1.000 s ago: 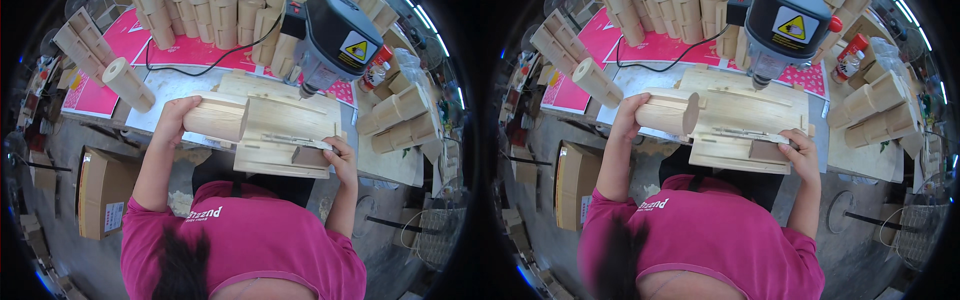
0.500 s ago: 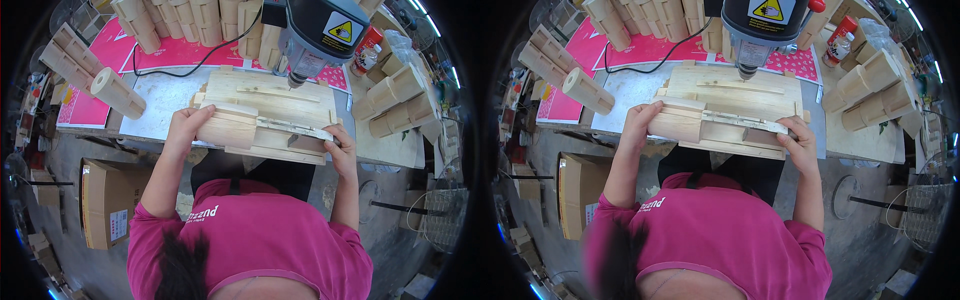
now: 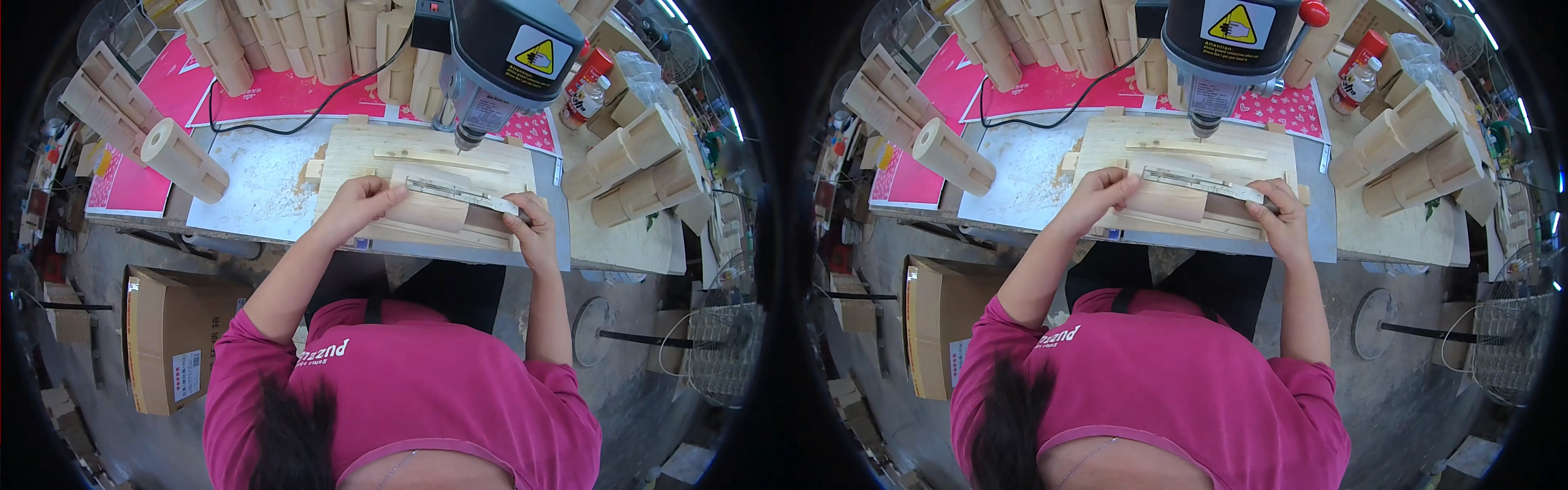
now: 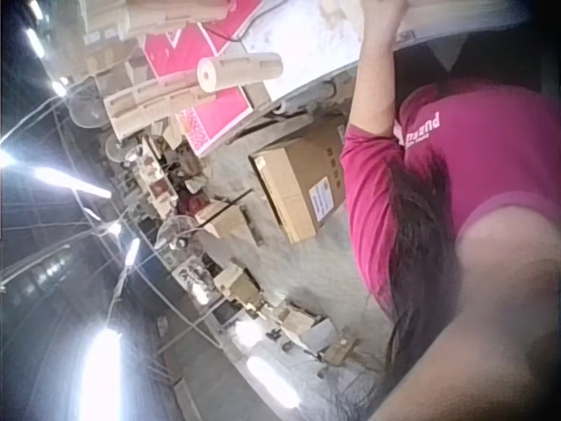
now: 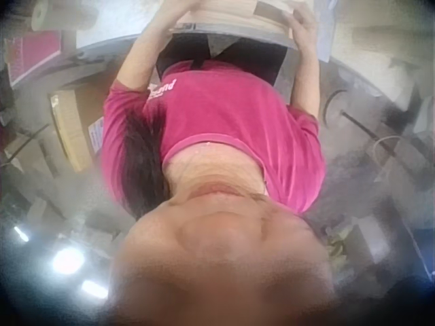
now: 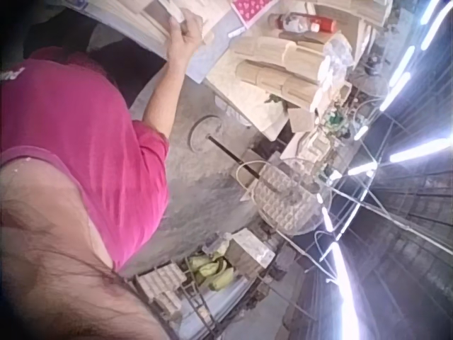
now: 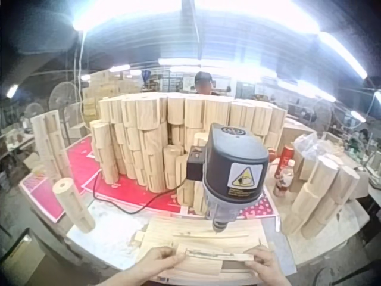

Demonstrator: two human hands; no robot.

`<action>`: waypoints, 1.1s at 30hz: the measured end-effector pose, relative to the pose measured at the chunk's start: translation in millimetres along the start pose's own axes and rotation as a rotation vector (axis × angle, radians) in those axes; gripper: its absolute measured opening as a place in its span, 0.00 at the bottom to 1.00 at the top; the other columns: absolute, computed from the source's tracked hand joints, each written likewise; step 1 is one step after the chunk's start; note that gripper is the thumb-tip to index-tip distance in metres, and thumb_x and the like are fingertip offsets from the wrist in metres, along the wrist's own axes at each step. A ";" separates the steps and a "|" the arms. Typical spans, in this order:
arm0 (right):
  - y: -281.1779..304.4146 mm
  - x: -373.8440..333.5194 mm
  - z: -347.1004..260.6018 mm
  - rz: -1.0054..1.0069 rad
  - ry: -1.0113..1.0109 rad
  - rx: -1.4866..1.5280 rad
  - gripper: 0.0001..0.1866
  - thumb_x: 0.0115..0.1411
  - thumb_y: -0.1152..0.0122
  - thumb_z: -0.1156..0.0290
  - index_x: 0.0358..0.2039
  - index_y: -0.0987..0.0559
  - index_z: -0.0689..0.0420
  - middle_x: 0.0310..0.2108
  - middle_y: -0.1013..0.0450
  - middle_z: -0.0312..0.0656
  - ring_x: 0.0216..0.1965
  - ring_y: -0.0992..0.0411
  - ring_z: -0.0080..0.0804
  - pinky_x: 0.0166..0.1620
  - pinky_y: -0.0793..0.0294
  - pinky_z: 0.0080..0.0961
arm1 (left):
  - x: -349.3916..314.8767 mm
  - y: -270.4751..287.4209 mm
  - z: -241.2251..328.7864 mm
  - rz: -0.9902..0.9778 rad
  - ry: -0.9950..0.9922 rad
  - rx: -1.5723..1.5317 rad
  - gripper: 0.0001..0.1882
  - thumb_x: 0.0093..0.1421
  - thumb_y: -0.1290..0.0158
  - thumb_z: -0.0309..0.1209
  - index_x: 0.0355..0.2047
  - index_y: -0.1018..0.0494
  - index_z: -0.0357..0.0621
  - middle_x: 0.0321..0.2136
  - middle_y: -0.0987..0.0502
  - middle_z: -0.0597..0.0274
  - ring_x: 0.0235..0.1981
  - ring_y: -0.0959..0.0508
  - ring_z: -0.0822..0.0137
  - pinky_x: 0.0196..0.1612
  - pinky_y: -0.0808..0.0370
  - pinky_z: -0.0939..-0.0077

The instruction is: Machining grooves into wooden cylindrical blocks using a drill press and a wooden jig.

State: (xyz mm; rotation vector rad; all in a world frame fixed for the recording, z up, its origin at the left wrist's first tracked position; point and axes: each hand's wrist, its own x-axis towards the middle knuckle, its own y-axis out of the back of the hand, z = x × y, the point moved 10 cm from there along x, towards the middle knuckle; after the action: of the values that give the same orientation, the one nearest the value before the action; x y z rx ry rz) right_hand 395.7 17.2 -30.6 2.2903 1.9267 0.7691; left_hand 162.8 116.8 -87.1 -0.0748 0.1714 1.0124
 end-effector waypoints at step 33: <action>82.9 119.3 -103.2 0.355 0.302 0.047 0.23 0.57 0.45 0.69 0.53 0.38 0.56 0.41 0.33 0.38 0.44 0.35 0.28 0.47 0.35 0.25 | 26.1 -3.8 0.2 0.189 -0.569 0.904 0.29 0.35 0.36 0.40 0.40 0.28 0.48 0.27 0.29 0.69 0.36 0.31 0.65 0.39 0.44 0.68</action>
State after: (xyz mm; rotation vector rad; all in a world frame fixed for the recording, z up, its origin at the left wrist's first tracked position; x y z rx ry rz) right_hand 441.7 82.5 128.7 2.7226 1.6655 1.1758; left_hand 179.6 136.7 -91.6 1.0575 0.1010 1.0257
